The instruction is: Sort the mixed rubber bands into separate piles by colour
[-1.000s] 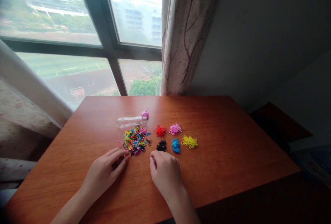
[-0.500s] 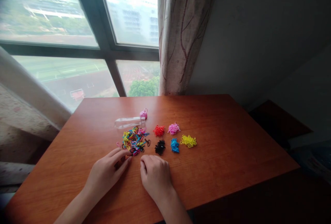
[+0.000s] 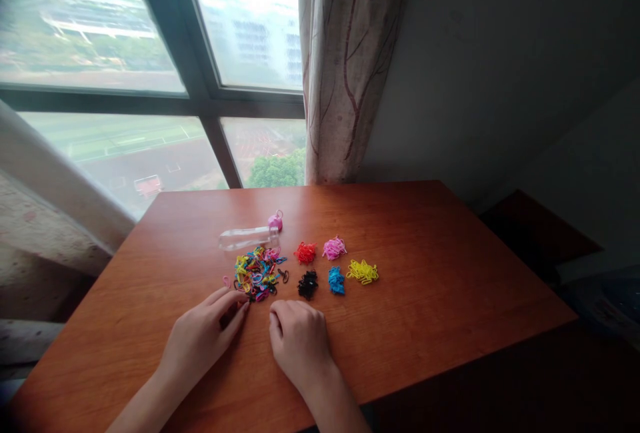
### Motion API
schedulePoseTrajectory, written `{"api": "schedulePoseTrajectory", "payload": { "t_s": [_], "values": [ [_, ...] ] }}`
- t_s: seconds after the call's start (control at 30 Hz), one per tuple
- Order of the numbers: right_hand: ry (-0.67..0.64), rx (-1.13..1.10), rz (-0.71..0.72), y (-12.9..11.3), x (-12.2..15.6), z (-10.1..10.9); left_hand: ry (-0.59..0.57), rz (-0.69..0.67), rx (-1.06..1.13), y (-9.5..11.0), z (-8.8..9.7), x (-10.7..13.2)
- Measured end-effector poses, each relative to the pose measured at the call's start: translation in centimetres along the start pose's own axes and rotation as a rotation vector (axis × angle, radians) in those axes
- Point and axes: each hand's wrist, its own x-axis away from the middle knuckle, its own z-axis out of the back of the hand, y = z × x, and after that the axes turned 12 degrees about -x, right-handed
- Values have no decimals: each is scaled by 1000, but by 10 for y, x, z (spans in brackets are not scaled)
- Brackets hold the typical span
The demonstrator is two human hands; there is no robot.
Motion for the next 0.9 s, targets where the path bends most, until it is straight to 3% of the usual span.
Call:
{"api": "schedulePoseTrajectory", "payload": {
  "t_s": [0.3,0.63,0.9],
  "values": [
    [-9,1,-8,-1,0,0,-4,13,-15,4,4,-3],
    [3,-31,8,0,1,0,84,88,52,-8,8,-1],
    [-12,-13,5,0,3,-1,132,10,124,-6,11,-2]
  ]
}}
